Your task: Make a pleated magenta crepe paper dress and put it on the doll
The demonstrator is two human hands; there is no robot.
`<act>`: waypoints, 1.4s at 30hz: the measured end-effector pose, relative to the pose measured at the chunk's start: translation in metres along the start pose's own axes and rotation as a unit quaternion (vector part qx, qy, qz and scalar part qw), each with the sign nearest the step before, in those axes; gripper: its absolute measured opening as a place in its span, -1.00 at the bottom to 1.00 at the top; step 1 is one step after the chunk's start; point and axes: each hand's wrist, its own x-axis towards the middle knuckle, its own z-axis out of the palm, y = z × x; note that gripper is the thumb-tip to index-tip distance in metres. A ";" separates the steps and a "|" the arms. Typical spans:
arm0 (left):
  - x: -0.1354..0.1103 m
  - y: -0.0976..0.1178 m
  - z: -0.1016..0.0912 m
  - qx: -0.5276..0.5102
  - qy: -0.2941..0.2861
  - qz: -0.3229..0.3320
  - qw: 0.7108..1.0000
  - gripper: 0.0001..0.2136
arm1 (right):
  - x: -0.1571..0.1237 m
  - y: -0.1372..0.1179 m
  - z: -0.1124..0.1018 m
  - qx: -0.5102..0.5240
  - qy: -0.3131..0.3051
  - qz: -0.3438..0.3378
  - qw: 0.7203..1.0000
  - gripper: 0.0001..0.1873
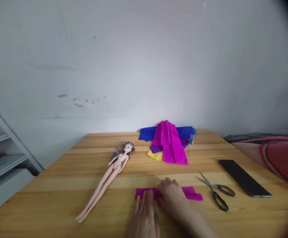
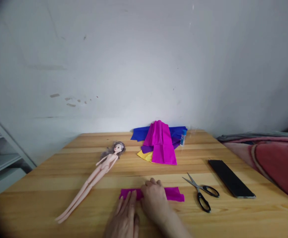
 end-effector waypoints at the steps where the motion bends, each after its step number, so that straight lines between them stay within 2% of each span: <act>1: 0.001 0.001 -0.001 0.007 0.008 0.006 1.000 -0.36 | -0.006 0.008 -0.001 0.008 0.008 0.008 1.000 -0.85; 4: 0.004 0.003 -0.005 0.024 0.030 0.004 0.999 -0.42 | -0.020 0.023 -0.004 0.031 0.025 0.033 0.999 -0.88; 7: 0.006 0.005 -0.005 0.029 0.035 -0.007 0.999 -0.46 | -0.024 0.026 -0.005 0.048 0.021 0.046 0.998 -0.89; 17: 0.002 0.006 0.000 0.004 -0.016 -0.013 1.000 -0.48 | -0.011 0.025 0.000 0.018 -0.020 0.036 0.999 -0.79; 29: 0.008 0.012 -0.003 -0.003 -0.032 -0.029 0.999 -0.55 | 0.001 0.019 -0.014 -0.051 -0.081 0.040 0.995 -0.72; 36: 0.007 0.012 -0.006 -0.033 -0.069 -0.031 0.997 -0.58 | 0.008 0.017 -0.017 -0.072 -0.103 0.054 0.991 -0.72; 42: 0.012 0.014 -0.011 -0.043 -0.074 -0.065 0.994 -0.61 | 0.016 0.015 -0.026 -0.082 -0.152 0.078 0.982 -0.71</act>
